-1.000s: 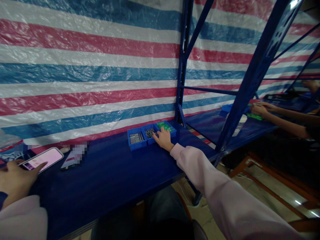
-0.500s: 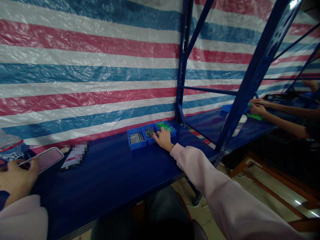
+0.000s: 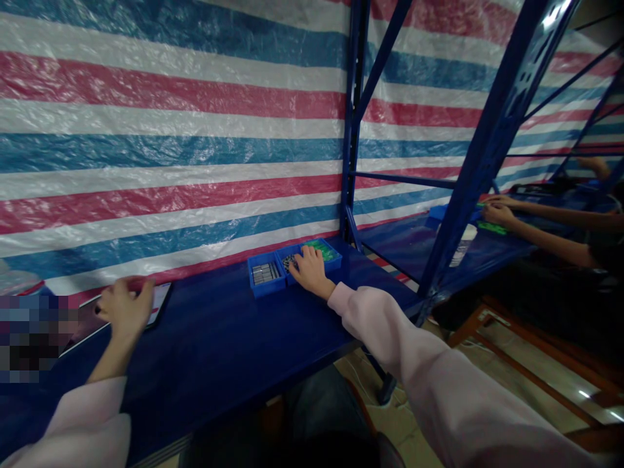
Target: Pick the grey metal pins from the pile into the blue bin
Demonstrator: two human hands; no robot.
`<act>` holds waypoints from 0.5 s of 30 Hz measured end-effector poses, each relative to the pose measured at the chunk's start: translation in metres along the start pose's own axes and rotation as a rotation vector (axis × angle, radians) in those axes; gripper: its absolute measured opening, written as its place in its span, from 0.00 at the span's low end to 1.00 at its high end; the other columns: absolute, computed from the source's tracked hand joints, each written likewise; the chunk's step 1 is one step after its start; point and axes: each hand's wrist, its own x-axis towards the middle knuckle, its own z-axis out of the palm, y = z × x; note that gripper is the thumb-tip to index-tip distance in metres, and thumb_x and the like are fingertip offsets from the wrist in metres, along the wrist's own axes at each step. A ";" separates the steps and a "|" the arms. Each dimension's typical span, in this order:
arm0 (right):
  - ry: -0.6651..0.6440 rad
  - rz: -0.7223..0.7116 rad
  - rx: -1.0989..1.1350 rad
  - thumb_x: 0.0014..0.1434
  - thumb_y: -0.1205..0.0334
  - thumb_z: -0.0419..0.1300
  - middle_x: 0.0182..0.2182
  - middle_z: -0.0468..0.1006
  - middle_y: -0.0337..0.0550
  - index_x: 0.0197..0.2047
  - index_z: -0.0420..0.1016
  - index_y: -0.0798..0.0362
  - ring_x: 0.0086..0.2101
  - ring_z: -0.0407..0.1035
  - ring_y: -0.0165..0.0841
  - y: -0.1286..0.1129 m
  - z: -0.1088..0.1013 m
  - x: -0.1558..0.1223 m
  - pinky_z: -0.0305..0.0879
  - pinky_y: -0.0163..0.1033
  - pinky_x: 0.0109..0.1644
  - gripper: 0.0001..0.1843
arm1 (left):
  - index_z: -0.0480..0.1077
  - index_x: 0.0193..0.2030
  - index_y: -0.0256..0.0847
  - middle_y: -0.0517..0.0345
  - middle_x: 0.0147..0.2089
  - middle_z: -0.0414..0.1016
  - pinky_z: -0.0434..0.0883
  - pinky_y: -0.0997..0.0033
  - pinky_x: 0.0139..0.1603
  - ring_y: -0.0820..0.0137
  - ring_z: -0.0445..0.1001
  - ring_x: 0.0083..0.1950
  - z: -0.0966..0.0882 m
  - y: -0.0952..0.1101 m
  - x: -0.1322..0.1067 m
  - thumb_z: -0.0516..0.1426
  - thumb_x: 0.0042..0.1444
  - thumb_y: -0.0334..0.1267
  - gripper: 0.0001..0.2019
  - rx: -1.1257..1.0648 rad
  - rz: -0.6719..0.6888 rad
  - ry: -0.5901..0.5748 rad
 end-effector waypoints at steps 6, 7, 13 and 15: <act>-0.019 -0.120 0.133 0.63 0.53 0.46 0.39 0.70 0.49 0.37 0.72 0.54 0.42 0.59 0.39 -0.039 -0.011 0.002 0.51 0.45 0.47 0.18 | 0.69 0.45 0.41 0.47 0.48 0.67 0.58 0.49 0.51 0.50 0.62 0.54 0.047 0.016 -0.001 0.52 0.54 0.47 0.16 -0.028 0.026 0.029; -0.030 -0.145 0.152 0.63 0.52 0.47 0.39 0.70 0.49 0.37 0.72 0.54 0.42 0.60 0.39 -0.045 -0.011 0.001 0.51 0.45 0.48 0.18 | 0.68 0.46 0.40 0.46 0.50 0.66 0.58 0.49 0.51 0.50 0.61 0.55 0.051 0.012 0.001 0.51 0.56 0.47 0.17 -0.033 0.036 0.030; -0.068 -0.262 0.221 0.64 0.53 0.46 0.42 0.71 0.50 0.40 0.72 0.55 0.44 0.60 0.38 -0.062 0.000 -0.009 0.51 0.46 0.50 0.18 | 0.66 0.48 0.37 0.45 0.51 0.64 0.55 0.45 0.52 0.46 0.59 0.58 0.045 -0.035 0.015 0.46 0.58 0.52 0.22 0.009 -0.125 0.045; -0.078 -0.273 0.239 0.64 0.53 0.46 0.42 0.71 0.50 0.41 0.71 0.55 0.45 0.60 0.38 -0.062 0.006 -0.013 0.51 0.45 0.51 0.18 | 0.65 0.49 0.38 0.45 0.53 0.63 0.56 0.42 0.50 0.43 0.58 0.58 0.035 -0.057 0.019 0.47 0.56 0.53 0.23 0.029 -0.266 0.104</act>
